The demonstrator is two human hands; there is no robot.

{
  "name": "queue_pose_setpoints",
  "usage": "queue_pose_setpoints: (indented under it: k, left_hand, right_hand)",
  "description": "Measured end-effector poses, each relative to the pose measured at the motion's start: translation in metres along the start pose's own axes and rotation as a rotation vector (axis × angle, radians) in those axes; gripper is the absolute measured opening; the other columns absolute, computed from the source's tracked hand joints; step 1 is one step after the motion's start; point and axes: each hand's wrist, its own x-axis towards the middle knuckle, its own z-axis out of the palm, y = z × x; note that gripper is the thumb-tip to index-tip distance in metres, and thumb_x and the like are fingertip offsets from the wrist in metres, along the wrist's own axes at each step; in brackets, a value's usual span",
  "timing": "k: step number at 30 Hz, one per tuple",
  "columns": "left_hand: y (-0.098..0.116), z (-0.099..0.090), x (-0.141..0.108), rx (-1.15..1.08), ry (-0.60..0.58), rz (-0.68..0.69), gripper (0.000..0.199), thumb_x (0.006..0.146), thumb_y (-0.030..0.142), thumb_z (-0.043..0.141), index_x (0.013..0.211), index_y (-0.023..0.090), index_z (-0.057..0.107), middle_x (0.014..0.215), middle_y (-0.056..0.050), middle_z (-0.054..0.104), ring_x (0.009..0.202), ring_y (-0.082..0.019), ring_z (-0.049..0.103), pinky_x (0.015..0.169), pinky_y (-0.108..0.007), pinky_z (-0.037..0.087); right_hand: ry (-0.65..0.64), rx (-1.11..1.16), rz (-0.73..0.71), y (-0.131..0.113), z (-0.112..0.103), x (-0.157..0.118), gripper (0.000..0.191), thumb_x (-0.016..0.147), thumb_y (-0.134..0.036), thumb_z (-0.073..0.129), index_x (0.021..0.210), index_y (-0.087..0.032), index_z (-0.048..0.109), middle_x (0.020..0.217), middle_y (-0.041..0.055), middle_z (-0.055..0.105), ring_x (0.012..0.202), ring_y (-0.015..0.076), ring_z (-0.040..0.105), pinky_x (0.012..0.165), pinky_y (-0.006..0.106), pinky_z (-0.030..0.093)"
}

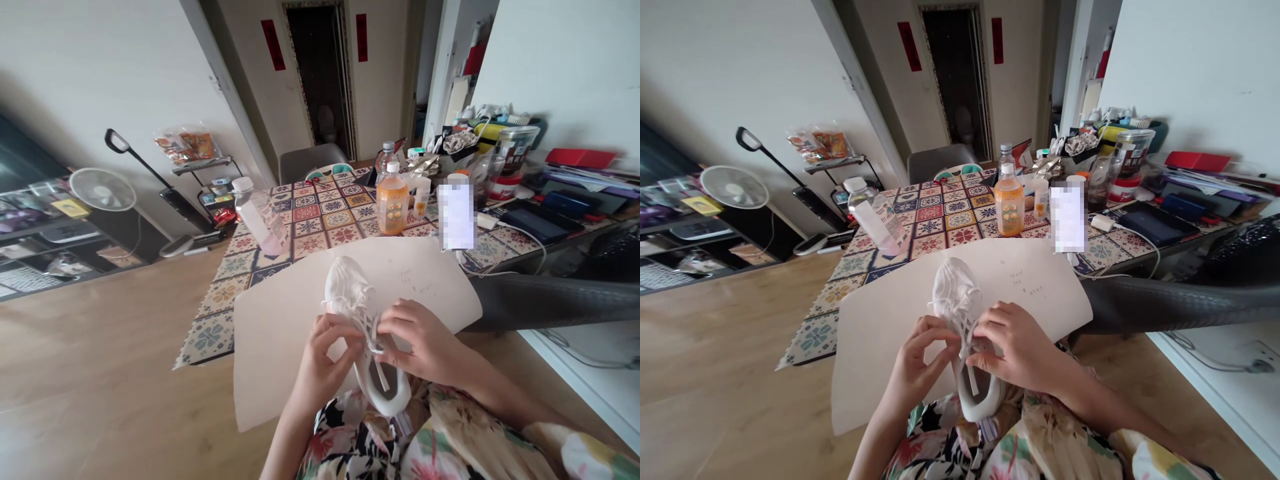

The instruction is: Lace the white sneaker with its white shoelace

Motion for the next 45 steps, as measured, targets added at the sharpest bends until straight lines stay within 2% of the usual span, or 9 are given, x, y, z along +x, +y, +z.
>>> queue_pose_setpoints:
  k: [7,12,15,18,20,25,28,35,45]
  left_hand:
    - [0.010,-0.002,-0.003,0.003,-0.074,0.034,0.010,0.078,0.020,0.074,0.085,0.025,0.079,0.078,-0.005,0.066,0.080,-0.023,0.061,0.077,-0.036,0.048]
    - [0.010,-0.001,-0.003,-0.006,-0.093,0.019,0.011,0.077,0.016,0.073,0.080,0.025,0.079,0.077,-0.005,0.067,0.079,-0.023,0.061,0.077,-0.035,0.047]
    - [0.007,0.001,-0.002,-0.071,-0.083,-0.014,0.010,0.077,0.018,0.073,0.082,0.024,0.079,0.078,-0.006,0.067,0.080,-0.023,0.061,0.076,-0.035,0.048]
    - [0.003,0.004,-0.001,-0.136,-0.079,-0.046,0.009,0.079,0.021,0.073,0.084,0.023,0.080,0.080,-0.006,0.067,0.080,-0.022,0.061,0.077,-0.035,0.048]
    - [0.001,0.006,-0.002,-0.155,-0.079,-0.055,0.008,0.079,0.022,0.073,0.084,0.023,0.080,0.080,-0.006,0.067,0.080,-0.022,0.060,0.078,-0.034,0.048]
    - [-0.001,0.009,-0.004,-0.199,-0.085,-0.088,0.004,0.080,0.020,0.072,0.080,0.022,0.075,0.079,-0.004,0.063,0.081,-0.020,0.057,0.080,-0.032,0.044]
    - [0.000,0.011,-0.004,-0.209,-0.111,-0.093,0.003,0.080,0.018,0.071,0.081,0.021,0.071,0.082,-0.002,0.060,0.082,-0.019,0.054,0.083,-0.032,0.042]
    - [0.005,0.017,-0.006,-0.142,-0.127,-0.060,0.015,0.076,0.006,0.066,0.080,0.020,0.062,0.090,-0.001,0.054,0.088,-0.018,0.050,0.086,-0.030,0.038]
    - [0.002,0.020,-0.007,-0.257,-0.090,-0.109,0.014,0.086,0.023,0.065,0.074,0.019,0.061,0.091,-0.003,0.053,0.087,-0.019,0.051,0.085,-0.030,0.038]
  right_hand:
    - [0.133,-0.122,-0.061,-0.011,0.010,0.002,0.007,0.095,-0.022,0.059,0.100,-0.019,0.063,0.092,0.0072,0.069,0.083,0.0213,0.060,0.078,0.036,0.046]
    - [0.122,-0.146,-0.186,-0.019,0.006,0.005,0.016,0.099,-0.014,0.050,0.097,-0.018,0.066,0.085,0.0067,0.070,0.077,0.0195,0.061,0.071,0.034,0.045]
    - [0.056,0.191,-0.225,-0.029,-0.006,0.002,0.022,0.103,-0.020,0.046,0.097,-0.020,0.067,0.081,0.0055,0.072,0.075,0.0171,0.066,0.071,0.030,0.051]
    - [-0.198,0.676,-0.331,-0.037,-0.022,-0.004,0.023,0.104,-0.029,0.047,0.096,-0.025,0.068,0.084,0.0018,0.076,0.079,0.0132,0.073,0.079,0.023,0.056]
    - [-0.331,0.770,-0.354,-0.036,-0.029,-0.006,0.020,0.104,-0.028,0.048,0.101,-0.025,0.068,0.093,0.0024,0.077,0.088,0.0138,0.074,0.085,0.022,0.056]
    - [-0.060,0.267,-0.035,-0.018,-0.017,-0.002,0.018,0.099,-0.017,0.053,0.114,-0.019,0.064,0.099,0.0091,0.072,0.093,0.0194,0.068,0.084,0.031,0.056]
    - [-0.026,0.121,-0.002,-0.008,-0.003,-0.001,0.020,0.096,-0.012,0.053,0.113,-0.018,0.062,0.100,0.0102,0.069,0.093,0.0214,0.065,0.083,0.034,0.056]
    - [0.011,0.149,-0.040,-0.004,0.006,-0.002,0.017,0.089,-0.005,0.053,0.092,-0.020,0.057,0.093,0.0065,0.063,0.086,0.0185,0.062,0.077,0.029,0.054]
    - [-0.076,0.370,0.051,-0.001,0.001,0.001,0.012,0.091,-0.008,0.052,0.091,-0.020,0.053,0.103,0.0072,0.059,0.098,0.0189,0.058,0.087,0.030,0.047]
